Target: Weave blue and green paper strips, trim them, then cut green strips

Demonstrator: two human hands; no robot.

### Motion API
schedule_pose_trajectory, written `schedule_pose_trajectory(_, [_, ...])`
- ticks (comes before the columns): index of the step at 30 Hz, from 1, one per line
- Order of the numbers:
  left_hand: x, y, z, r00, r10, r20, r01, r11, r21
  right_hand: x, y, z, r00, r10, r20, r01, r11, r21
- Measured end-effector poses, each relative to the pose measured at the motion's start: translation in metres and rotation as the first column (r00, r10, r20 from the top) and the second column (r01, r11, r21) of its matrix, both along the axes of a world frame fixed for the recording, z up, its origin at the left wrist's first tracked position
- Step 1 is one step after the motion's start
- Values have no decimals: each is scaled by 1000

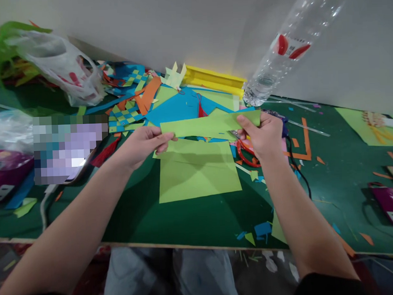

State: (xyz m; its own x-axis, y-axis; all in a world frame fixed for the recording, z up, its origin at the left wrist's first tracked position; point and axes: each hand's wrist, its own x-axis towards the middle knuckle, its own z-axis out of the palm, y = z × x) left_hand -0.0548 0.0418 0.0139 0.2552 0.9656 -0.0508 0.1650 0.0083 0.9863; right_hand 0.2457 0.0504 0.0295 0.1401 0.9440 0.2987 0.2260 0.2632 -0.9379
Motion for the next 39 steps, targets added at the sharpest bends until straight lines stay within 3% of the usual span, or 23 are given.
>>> schedule_pose_trajectory(3, [1, 4, -2, 954, 227, 194, -235, 972, 22, -9, -7, 2, 998, 43, 41, -41, 997, -58])
schedule_pose_trajectory(6, [3, 7, -1, 875, 371, 310, -400, 916, 33, -23, -19, 3, 998, 31, 53, -26, 995, -96])
schedule_pose_trajectory(13, [6, 5, 3, 677, 516, 525, -634, 771, 59, -60, -46, 3, 987, 115, -112, -123, 990, -69])
schedule_pose_trajectory(20, [7, 10, -6, 625, 598, 502, -714, 697, 58, -63, -48, -23, 979, 165, -121, -184, 969, -167])
schedule_pose_trajectory(22, [3, 13, -11, 589, 651, 479, -769, 633, 87, -56, -45, -27, 984, 146, -102, -163, 970, -180])
schedule_pose_trajectory(24, [-1, 14, -15, 602, 681, 417, -797, 547, 256, -48, -41, -28, 985, 150, -83, -165, 962, -219])
schedule_pose_trajectory(26, [-3, 11, -17, 677, 682, 279, -698, 473, 538, -39, -37, -28, 976, 211, -64, -220, 932, -289])
schedule_pose_trajectory(28, [-1, 5, -15, 736, 672, 83, -482, 435, 761, -32, -34, -27, 958, 286, -10, -270, 893, -360])
schedule_pose_trajectory(31, [7, -5, -13, 768, 617, -171, -138, 420, 897, -25, -32, -26, 928, 295, 228, -190, 900, -392])
schedule_pose_trajectory(33, [14, -9, -13, 757, 556, -344, 46, 480, 876, -24, -32, -27, 878, 182, 443, -54, 957, -286])
schedule_pose_trajectory(35, [20, -11, -17, 717, 475, -510, 179, 582, 794, -25, -34, -28, 804, 21, 594, 46, 994, -98])
schedule_pose_trajectory(37, [24, -11, -22, 678, 386, -626, 268, 662, 700, -28, -37, -29, 749, -66, 660, 30, 997, 66])
schedule_pose_trajectory(39, [25, -10, -25, 644, 322, -695, 327, 704, 630, -31, -40, -30, 700, -45, 713, -118, 977, 178])
